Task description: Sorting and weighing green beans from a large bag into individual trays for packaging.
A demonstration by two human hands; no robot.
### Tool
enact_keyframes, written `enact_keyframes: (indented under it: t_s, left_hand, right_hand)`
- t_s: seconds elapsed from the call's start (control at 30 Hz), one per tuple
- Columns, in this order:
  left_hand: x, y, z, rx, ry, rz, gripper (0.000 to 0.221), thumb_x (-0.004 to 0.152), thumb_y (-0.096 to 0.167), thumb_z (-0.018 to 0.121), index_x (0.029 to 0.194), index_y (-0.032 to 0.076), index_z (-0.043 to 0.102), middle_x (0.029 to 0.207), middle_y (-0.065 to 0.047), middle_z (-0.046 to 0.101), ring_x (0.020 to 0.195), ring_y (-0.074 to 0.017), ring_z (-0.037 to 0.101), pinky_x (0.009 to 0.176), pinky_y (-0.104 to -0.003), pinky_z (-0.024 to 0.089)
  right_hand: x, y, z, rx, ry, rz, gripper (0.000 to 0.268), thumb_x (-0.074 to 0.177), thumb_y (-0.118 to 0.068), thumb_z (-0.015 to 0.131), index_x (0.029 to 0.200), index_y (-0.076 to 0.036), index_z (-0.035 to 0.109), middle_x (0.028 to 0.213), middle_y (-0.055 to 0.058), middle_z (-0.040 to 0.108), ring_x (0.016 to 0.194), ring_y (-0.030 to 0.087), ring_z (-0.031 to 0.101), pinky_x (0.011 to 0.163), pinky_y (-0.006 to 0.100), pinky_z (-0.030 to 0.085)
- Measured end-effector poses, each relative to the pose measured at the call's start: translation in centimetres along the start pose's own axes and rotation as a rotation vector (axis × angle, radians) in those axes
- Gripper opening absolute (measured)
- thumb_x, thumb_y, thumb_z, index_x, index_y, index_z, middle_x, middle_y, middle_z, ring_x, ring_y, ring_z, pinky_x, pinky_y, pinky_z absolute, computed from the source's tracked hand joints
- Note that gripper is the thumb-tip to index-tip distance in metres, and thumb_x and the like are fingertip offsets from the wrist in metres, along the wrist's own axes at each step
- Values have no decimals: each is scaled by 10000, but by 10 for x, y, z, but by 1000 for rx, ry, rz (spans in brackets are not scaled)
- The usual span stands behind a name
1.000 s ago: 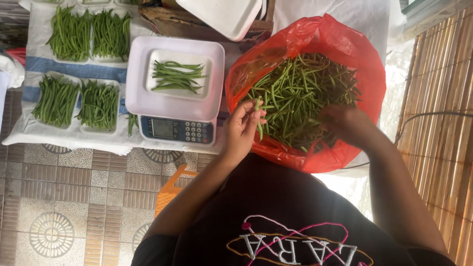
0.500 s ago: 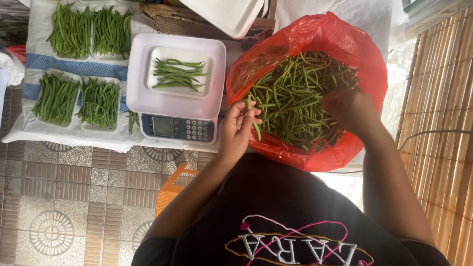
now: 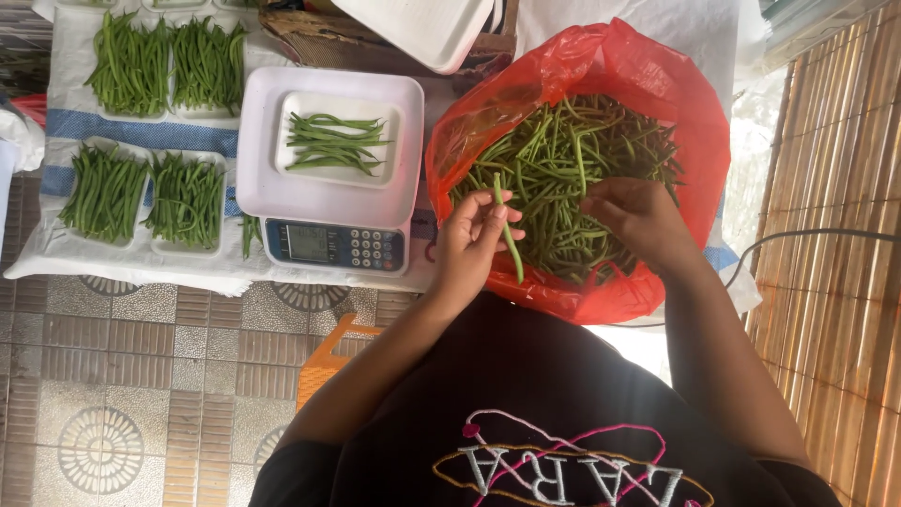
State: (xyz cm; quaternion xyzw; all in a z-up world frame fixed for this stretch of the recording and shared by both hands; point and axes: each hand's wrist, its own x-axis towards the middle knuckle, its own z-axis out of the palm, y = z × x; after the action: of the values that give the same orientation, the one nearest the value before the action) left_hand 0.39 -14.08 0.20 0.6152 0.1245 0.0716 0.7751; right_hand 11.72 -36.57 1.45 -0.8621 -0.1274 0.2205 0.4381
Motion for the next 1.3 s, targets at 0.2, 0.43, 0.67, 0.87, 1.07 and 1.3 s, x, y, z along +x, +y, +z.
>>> enact_keyframes:
  t_s: [0.2,0.43,0.67,0.87,1.07,1.3]
  left_hand:
    - [9,17,17,17,-13,-74,250,1049,198,564,1232,36,617,1122,-184,732,913,-258,764,762,-386,640]
    - [16,-6,22,110,-57,-136,236,1002,230,654,1192,90,666,1106,-102,766,940,-157,738,718,-232,587]
    - [8,-13,16,219,-38,-96,227,978,183,694,1197,128,719,1016,-76,780,931,-178,734,706,-277,604]
    - [10,-9,2,46,181,-116,262,1062,103,517,1283,87,655,1067,-144,704,1031,-222,647,860,-388,583]
    - [12,-22,-4,-307,184,-402,249,1107,192,416,1322,110,512,1176,-91,636,1065,-211,655,978,-444,558]
    - [8,-23,-6,-410,203,-515,281,1082,226,505,1350,142,515,1225,-89,659,1125,-277,673,993,-527,549]
  right_hand:
    - [-13,-24,7,157,-112,-12,204,916,-98,657,1049,-15,788,781,169,689,768,219,609,739,379,510]
    - [-15,-1,42,-89,-12,-103,205,834,-196,812,1032,-148,809,808,84,763,719,237,693,651,366,544]
    - [-30,4,69,-82,52,-49,167,857,-162,787,1024,-165,803,752,53,771,682,259,724,642,369,560]
    - [-8,25,23,-471,98,-200,188,867,-186,793,1050,-157,818,908,136,753,918,381,709,792,478,583]
    - [47,6,42,-442,333,-397,95,1024,-107,750,1113,-93,779,932,70,614,951,332,645,792,424,555]
    - [56,-9,48,-623,321,-489,68,1026,-169,772,1063,-113,758,995,31,601,1021,265,590,846,428,533]
